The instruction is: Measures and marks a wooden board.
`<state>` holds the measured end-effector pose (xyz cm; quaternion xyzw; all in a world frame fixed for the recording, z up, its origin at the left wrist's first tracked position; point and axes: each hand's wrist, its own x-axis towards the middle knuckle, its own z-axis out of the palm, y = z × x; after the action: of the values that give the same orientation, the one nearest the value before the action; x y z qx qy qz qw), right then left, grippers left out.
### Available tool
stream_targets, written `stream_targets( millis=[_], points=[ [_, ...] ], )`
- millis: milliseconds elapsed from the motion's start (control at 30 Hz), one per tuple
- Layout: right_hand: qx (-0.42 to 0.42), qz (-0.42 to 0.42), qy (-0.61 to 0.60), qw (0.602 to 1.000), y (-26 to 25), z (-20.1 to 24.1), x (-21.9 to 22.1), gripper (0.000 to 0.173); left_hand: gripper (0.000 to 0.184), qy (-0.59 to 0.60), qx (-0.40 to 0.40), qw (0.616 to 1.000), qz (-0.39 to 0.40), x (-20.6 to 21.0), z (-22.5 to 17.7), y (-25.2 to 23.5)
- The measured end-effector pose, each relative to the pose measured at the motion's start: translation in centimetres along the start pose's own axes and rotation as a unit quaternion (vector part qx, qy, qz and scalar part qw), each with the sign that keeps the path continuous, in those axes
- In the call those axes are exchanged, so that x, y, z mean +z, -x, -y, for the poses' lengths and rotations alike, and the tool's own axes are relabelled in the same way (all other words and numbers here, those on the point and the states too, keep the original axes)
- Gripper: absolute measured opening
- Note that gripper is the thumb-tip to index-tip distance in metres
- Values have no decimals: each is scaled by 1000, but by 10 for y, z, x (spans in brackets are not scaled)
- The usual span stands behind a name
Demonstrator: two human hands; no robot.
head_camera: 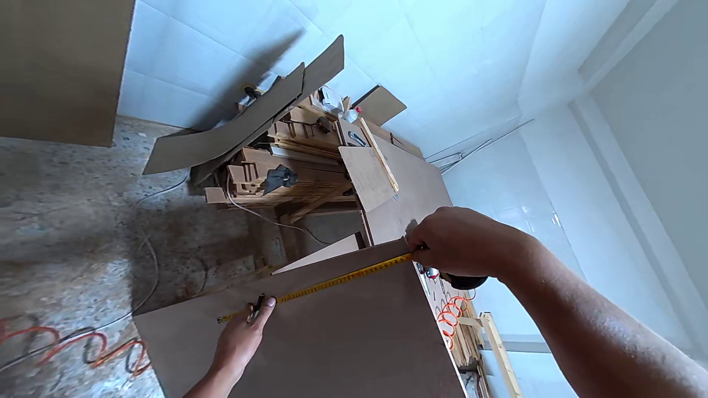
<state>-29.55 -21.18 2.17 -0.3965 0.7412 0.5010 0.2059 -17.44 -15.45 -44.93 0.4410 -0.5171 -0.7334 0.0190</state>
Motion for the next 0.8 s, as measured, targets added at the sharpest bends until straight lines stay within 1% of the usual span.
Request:
stream_targets(
  millis=[133,567,800],
  points=[
    [6,-1,16,1000,0,1,2,20,70,-9,4,1000,-21,5,-8,3],
    [5,7,7,1000,4,-1,8,19,75,-3,18,999,-30,6,-17,8],
    [-3,-5,2,1000,1,-4,11,21,70,-13,23,999,-34,7,-18,6]
  ],
)
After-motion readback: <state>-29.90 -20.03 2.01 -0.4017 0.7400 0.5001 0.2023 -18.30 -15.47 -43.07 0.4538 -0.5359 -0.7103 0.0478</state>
